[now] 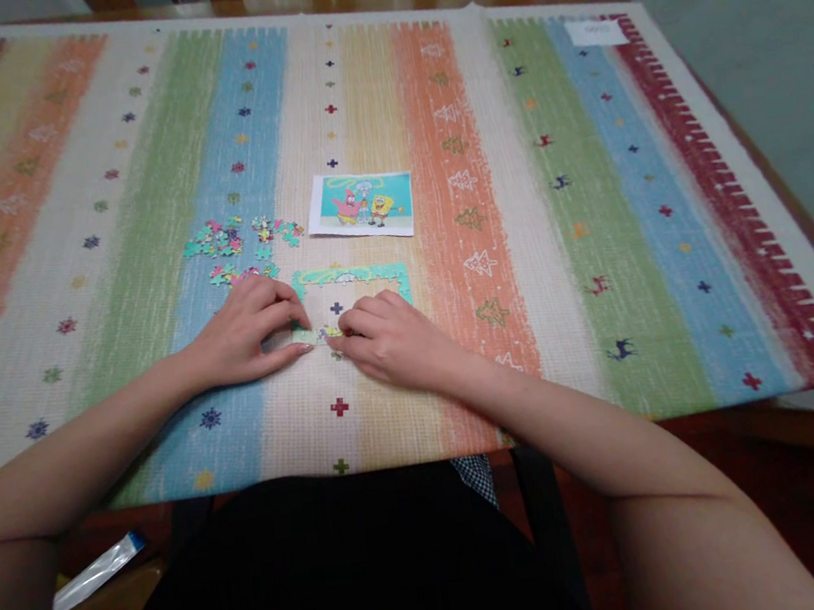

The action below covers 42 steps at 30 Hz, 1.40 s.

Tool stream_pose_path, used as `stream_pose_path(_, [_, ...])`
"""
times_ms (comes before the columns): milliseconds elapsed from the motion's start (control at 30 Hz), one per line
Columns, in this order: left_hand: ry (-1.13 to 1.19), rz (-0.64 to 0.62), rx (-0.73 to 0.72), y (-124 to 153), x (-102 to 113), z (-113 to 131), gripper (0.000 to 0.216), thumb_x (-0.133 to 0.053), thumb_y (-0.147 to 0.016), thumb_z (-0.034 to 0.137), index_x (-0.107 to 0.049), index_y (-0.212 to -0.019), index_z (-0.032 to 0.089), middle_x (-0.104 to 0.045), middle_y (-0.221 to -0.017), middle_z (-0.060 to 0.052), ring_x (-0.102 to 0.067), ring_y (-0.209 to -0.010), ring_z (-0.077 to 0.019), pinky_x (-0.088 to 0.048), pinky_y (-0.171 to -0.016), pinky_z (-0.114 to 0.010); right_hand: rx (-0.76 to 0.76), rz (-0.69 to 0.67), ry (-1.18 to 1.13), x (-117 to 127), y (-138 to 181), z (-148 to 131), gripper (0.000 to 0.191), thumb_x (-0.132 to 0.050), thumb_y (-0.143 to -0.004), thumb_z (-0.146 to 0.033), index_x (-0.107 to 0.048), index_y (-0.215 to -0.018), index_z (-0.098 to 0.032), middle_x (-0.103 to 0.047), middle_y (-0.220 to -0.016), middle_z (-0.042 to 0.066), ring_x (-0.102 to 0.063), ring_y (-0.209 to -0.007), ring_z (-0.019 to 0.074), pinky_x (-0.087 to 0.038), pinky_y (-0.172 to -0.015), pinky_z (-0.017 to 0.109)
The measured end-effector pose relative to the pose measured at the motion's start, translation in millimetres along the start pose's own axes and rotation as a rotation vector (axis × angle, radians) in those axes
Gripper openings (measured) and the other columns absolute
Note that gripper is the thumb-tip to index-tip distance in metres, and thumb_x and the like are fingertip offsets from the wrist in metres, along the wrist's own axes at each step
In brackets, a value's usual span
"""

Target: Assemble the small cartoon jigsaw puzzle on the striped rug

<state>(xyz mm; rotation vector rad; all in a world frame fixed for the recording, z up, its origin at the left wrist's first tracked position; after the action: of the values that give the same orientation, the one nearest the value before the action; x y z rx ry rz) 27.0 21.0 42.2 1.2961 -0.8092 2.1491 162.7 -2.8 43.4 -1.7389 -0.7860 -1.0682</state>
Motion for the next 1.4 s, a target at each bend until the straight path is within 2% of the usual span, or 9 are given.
stream_pose_path(267, [0.055, -0.015, 0.002, -1.3, -2.4, -4.1, 0.032, -0.064, -0.102, 0.053, -0.073, -0.109, 0.022, -0.067, -0.114, -0.009, -0.060, -0.107, -0.0269, -0.044, -0.099, -0.046, -0.008, -0.026, 0.005, -2.7, -0.1, 0.8, 0.024, -0.055, -0.112, -0.025, -0.078, -0.120, -0.021, -0.073, -0.108, 0.010, -0.055, -0.100, 0.0250, -0.037, -0.083, 0.041])
stream_pose_path(500, [0.152, 0.002, 0.049, -2.4, -2.2, -12.6, 0.029, -0.073, -0.097, 0.052, -0.078, -0.103, 0.024, -0.069, -0.110, -0.007, -0.062, -0.105, -0.0255, -0.044, -0.098, -0.044, -0.021, -0.058, 0.009, -5.4, -0.2, 1.5, 0.026, -0.055, -0.112, -0.025, -0.078, -0.123, -0.021, -0.072, -0.109, 0.011, -0.055, -0.102, 0.0259, -0.036, -0.083, 0.041])
stream_pose_path(767, [0.187, 0.013, 0.062, -2.5, -3.6, -14.2, 0.030, -0.076, -0.096, 0.052, -0.077, -0.103, 0.023, -0.068, -0.111, -0.006, -0.061, -0.106, -0.0252, -0.044, -0.098, -0.042, -0.016, -0.069, -0.007, -7.0, -1.0, 2.9, 0.027, -0.055, -0.113, -0.027, -0.079, -0.122, -0.022, -0.071, -0.109, 0.011, -0.054, -0.102, 0.0256, -0.036, -0.084, 0.040])
stream_pose_path(933, [0.176, -0.021, 0.090, -3.6, -5.2, -15.3, 0.030, -0.075, -0.096, 0.053, -0.076, -0.103, 0.024, -0.066, -0.111, -0.006, -0.060, -0.109, -0.0257, -0.043, -0.099, -0.042, -0.062, -0.023, -0.052, -7.9, -3.6, 6.8, 0.026, -0.057, -0.112, -0.030, -0.080, -0.117, -0.022, -0.071, -0.105, 0.010, -0.056, -0.098, 0.0246, -0.037, -0.083, 0.039])
stream_pose_path(1067, [0.175, -0.063, 0.091, -4.5, -5.1, -14.8, 0.033, -0.075, -0.095, 0.054, -0.076, -0.107, 0.024, -0.065, -0.114, -0.007, -0.060, -0.111, -0.0270, -0.042, -0.102, -0.044, -0.149, -0.006, -0.095, -10.1, -9.9, 14.4, 0.025, -0.062, -0.110, -0.033, -0.078, -0.122, -0.018, -0.072, -0.104, 0.011, -0.059, -0.097, 0.0254, -0.040, -0.084, 0.038])
stream_pose_path(1200, [0.186, -0.082, 0.092, -3.7, -5.6, -16.1, 0.035, -0.075, -0.095, 0.057, -0.076, -0.109, 0.024, -0.065, -0.116, -0.007, -0.059, -0.113, -0.0272, -0.042, -0.102, -0.044, -0.176, -0.033, -0.066, -15.0, -15.1, 16.9, 0.023, -0.065, -0.108, -0.034, -0.080, -0.109, -0.016, -0.071, -0.098, 0.011, -0.059, -0.093, 0.0253, -0.040, -0.082, 0.038])
stream_pose_path(1400, [0.185, -0.053, 0.083, -3.6, -5.7, -15.3, 0.034, -0.074, -0.096, 0.055, -0.076, -0.107, 0.024, -0.066, -0.114, -0.007, -0.060, -0.111, -0.0271, -0.042, -0.101, -0.044, -0.124, -0.057, 0.082, -18.4, -16.2, 6.9, 0.033, -0.053, -0.114, -0.033, -0.078, -0.102, -0.016, -0.070, -0.092, 0.010, -0.054, -0.086, 0.0241, -0.035, -0.077, 0.039])
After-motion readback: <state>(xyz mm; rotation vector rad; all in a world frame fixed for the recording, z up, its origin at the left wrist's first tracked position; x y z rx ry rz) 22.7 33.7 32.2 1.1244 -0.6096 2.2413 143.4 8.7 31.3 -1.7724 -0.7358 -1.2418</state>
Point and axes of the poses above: each hand's wrist, its own y-axis away from the middle knuckle, its own x-axis out of the back of the hand, z = x × y, the point moved 10 cm from there along -y, towards the middle knuckle
